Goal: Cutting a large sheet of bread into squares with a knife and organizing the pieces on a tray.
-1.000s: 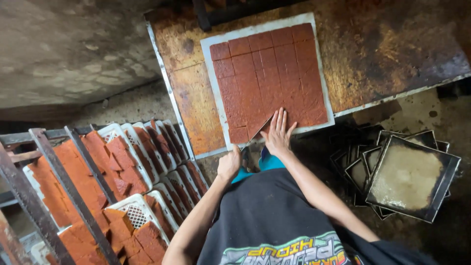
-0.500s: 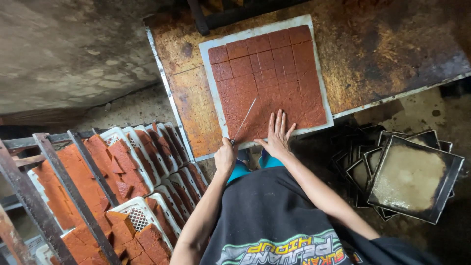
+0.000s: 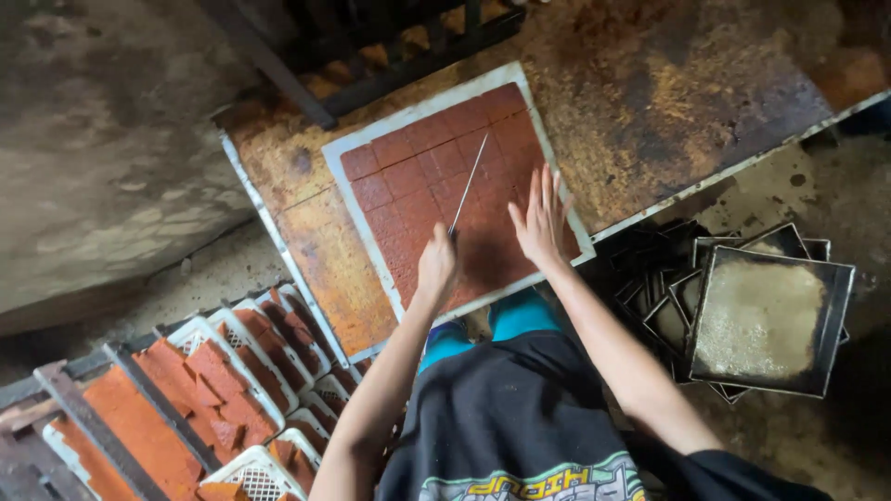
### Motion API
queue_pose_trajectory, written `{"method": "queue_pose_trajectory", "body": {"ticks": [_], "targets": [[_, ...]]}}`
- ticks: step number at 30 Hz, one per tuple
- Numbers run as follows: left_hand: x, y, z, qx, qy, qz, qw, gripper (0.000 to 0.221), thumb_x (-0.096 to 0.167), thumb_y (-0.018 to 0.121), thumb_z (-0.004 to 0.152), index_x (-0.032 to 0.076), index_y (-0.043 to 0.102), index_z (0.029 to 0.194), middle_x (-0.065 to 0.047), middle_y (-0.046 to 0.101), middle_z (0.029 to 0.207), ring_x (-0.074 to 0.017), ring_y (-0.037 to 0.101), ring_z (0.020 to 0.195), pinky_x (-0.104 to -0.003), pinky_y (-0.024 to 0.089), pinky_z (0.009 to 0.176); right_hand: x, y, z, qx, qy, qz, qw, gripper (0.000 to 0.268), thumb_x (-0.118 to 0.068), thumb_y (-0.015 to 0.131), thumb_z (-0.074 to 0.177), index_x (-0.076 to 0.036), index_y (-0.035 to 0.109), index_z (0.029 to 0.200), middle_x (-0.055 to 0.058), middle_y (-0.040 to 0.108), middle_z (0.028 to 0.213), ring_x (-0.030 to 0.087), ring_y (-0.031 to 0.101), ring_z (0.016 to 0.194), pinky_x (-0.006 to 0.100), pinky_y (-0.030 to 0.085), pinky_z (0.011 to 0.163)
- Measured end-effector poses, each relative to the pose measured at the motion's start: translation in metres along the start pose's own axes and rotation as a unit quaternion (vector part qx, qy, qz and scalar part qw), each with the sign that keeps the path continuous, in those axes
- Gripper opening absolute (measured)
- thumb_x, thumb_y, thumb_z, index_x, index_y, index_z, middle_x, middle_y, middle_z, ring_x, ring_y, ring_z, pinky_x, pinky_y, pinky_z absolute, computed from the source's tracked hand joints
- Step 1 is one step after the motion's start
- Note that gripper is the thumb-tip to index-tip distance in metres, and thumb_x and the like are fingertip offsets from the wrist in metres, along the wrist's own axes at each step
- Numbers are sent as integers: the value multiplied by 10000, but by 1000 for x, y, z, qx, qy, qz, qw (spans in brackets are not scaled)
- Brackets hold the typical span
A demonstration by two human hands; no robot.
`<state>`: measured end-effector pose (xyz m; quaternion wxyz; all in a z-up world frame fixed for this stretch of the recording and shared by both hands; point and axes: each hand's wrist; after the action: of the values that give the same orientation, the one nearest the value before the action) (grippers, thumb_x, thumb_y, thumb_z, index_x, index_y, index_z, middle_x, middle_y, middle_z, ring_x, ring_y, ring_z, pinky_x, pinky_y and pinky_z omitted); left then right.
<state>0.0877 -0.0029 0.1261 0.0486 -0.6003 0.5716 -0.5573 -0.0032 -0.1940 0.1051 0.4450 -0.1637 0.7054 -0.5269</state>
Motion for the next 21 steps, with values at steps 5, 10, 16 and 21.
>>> {"method": "queue_pose_trajectory", "body": {"ticks": [5, 10, 16, 21], "targets": [[54, 66, 141, 25, 37, 90, 995, 308, 397, 396, 1052, 92, 420, 1094, -186, 679, 822, -435, 749, 801, -543, 620, 690, 31, 2, 77, -10, 4, -26, 1000, 737, -337, 575, 1057, -80, 204, 1640, 118, 55, 1724, 375, 87, 1573, 759, 216, 1140], [67, 119, 207, 16, 43, 121, 992, 329, 397, 368, 1056, 73, 424, 1062, -163, 673, 800, -449, 745, 755, -576, 613, 649, 48, 13, 108, -74, -20, -86, 993, 780, -314, 639, 976, -68, 274, 1620, 82, 62, 1735, 323, 56, 1590, 707, 155, 1203], [66, 133, 213, 9, 16, 160, 987, 329, 357, 420, 1040, 32, 464, 1026, -152, 679, 790, -443, 745, 743, -585, 602, 631, 42, 5, 107, -124, -34, -109, 986, 951, -248, 687, 854, -141, 187, 1657, 36, 108, 1734, 264, -2, 1601, 644, -16, 1234], [38, 165, 220, 456, 210, 347, 792, 386, 225, 444, 997, -106, 623, 1085, -133, 453, 618, -313, 550, 437, -482, 478, 380, 33, 0, 107, -118, -20, -135, 984, 811, -390, 535, 948, -163, 201, 1652, 18, 138, 1731, 254, -2, 1601, 659, -126, 1228]]}}
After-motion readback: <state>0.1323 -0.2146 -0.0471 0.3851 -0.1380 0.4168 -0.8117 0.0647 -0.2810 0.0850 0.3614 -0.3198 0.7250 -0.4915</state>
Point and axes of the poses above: each hand's wrist, its own z-axis towards the middle knuckle, its own y-axis out of the palm, x = y × z
